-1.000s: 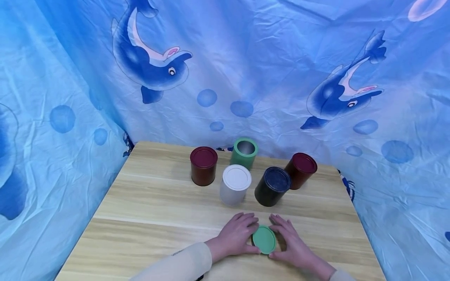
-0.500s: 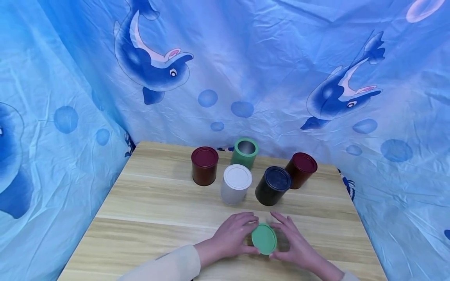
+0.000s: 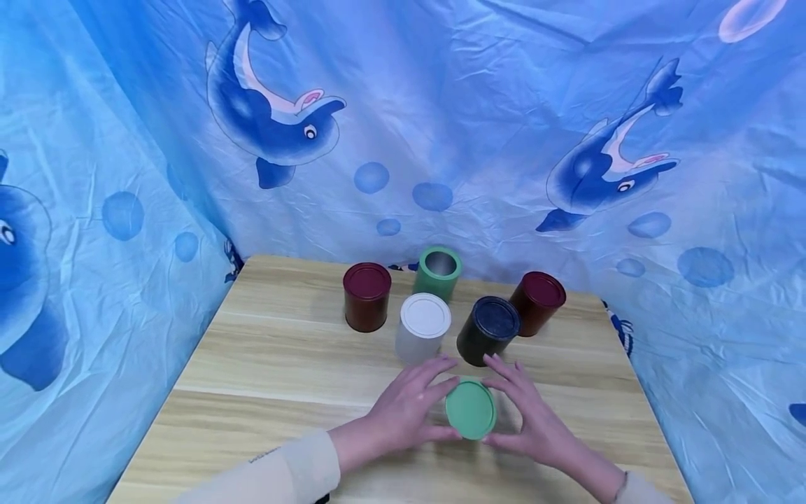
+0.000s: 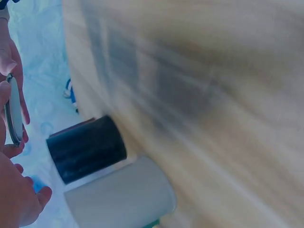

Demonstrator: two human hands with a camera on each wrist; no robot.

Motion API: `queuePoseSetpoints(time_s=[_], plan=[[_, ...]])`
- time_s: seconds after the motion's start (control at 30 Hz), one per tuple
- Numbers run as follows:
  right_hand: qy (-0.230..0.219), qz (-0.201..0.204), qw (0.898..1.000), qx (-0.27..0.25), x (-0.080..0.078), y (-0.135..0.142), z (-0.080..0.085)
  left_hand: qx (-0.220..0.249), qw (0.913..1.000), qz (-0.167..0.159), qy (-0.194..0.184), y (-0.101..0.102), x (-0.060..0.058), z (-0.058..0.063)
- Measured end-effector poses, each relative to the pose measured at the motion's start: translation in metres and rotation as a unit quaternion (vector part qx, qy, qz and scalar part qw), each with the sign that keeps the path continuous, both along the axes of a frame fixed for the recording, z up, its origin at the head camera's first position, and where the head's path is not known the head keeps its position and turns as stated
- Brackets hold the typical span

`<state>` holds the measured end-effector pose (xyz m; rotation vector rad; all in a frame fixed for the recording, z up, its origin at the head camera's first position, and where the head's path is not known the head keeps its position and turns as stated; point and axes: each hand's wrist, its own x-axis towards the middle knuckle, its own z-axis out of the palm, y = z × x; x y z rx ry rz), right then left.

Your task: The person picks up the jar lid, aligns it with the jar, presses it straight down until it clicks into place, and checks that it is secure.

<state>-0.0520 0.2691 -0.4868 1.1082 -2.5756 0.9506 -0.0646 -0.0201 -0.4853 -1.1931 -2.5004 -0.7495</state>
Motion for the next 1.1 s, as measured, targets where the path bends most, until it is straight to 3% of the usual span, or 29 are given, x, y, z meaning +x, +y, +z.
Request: queuePoseSetpoints(time_s=[0.17,0.43,0.6,0.83,1.1], plan=[[-0.009,0.003,1.0,0.014,-0.023,-0.004,0.022,0.028,0.9996,0.005,-0.003,-0.004,-0.019,0.015],[-0.003,0.027,1.0,0.006,-0.062,-0.015,0.045,0.017,0.9998,0.012,-0.002,-0.017,-0.056,0.039],[-0.009,0.016,1.0,0.025,-0.082,-0.02,0.061,0.014,0.9997,0.009,-0.015,-0.021,-0.075,0.051],[-0.049,-0.007,0.997,0.057,-0.108,-0.03,0.079,-0.004,0.9975,0.018,-0.067,-0.029,-0.102,0.064],[-0.058,-0.008,0.995,0.081,-0.13,-0.036,0.089,-0.037,0.9983,0.01,-0.044,-0.036,-0.128,0.07]])
